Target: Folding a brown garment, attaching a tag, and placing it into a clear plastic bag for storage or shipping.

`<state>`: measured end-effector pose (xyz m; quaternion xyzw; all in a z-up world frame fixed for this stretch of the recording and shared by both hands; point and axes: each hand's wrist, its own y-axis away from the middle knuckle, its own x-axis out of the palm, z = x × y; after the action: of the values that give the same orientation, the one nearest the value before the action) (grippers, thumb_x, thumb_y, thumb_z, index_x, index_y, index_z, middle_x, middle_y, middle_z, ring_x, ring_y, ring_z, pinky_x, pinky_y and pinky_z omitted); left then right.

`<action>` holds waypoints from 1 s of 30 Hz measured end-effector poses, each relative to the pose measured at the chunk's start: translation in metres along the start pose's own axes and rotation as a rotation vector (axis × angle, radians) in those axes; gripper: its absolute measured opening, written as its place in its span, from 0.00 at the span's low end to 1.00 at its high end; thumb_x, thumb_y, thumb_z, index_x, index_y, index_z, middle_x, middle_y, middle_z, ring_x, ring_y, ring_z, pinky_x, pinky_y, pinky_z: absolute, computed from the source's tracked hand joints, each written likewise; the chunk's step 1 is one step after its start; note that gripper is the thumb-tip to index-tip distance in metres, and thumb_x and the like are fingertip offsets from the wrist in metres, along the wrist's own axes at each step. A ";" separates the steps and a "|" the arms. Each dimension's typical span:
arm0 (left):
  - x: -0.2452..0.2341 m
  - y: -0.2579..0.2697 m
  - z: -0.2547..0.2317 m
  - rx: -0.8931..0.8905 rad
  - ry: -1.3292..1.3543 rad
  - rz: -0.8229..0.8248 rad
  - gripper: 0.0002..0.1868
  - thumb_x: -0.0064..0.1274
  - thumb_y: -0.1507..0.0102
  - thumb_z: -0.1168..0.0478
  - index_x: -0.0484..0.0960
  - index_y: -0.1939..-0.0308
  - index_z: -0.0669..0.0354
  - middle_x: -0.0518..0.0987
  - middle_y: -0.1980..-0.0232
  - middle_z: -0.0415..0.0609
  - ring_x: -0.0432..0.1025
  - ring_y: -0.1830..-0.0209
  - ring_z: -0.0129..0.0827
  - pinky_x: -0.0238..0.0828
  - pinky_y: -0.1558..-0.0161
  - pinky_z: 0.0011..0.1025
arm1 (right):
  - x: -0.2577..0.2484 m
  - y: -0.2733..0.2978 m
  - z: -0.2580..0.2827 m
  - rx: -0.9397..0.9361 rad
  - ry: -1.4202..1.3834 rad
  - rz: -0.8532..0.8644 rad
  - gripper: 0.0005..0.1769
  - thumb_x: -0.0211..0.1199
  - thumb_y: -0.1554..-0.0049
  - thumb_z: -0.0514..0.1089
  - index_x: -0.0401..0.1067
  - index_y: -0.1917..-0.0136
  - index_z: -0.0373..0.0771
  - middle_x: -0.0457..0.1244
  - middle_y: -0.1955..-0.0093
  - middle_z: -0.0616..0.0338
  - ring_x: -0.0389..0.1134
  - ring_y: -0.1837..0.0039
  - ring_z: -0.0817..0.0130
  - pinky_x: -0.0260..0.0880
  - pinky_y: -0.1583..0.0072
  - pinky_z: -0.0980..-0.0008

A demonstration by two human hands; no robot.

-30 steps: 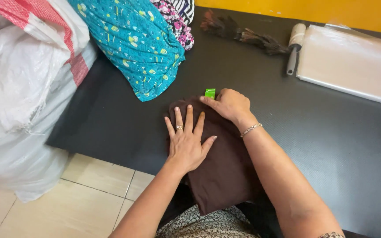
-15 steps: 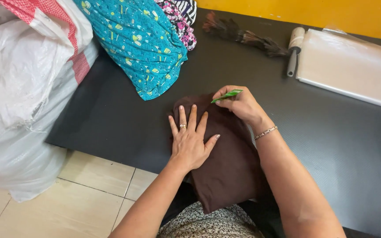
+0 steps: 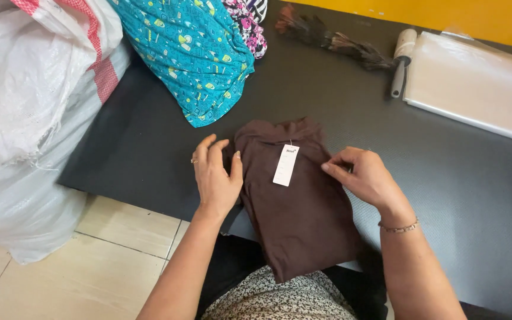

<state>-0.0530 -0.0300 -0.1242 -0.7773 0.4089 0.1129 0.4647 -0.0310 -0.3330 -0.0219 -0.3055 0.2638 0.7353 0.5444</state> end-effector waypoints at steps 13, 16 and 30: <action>0.035 -0.020 -0.056 0.064 0.230 0.345 0.12 0.49 0.32 0.55 0.84 0.55 0.57 0.79 0.63 0.48 0.77 0.57 0.46 0.71 0.48 0.39 | 0.080 -0.031 0.031 0.200 0.519 0.066 0.29 0.63 0.50 0.72 0.76 0.48 0.50 0.70 0.55 0.60 0.74 0.47 0.51 0.73 0.47 0.51; 0.029 -0.027 -0.058 -0.131 0.237 0.472 0.16 0.48 0.31 0.51 0.84 0.51 0.57 0.81 0.61 0.46 0.79 0.57 0.40 0.74 0.52 0.36 | 0.066 -0.033 0.019 0.287 0.377 -0.019 0.22 0.62 0.49 0.74 0.75 0.50 0.63 0.71 0.55 0.73 0.74 0.43 0.59 0.73 0.44 0.55; 0.019 -0.019 -0.024 0.098 -0.209 0.331 0.19 0.46 0.31 0.52 0.80 0.39 0.51 0.70 0.37 0.54 0.59 0.31 0.55 0.50 0.33 0.68 | 0.071 0.034 0.004 -0.338 0.436 -0.216 0.09 0.66 0.51 0.44 0.75 0.55 0.44 0.63 0.48 0.56 0.69 0.44 0.47 0.71 0.42 0.55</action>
<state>-0.0313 -0.0548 -0.1098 -0.6599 0.4857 0.2480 0.5168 -0.0797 -0.2940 -0.0701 -0.5689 0.2142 0.6236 0.4915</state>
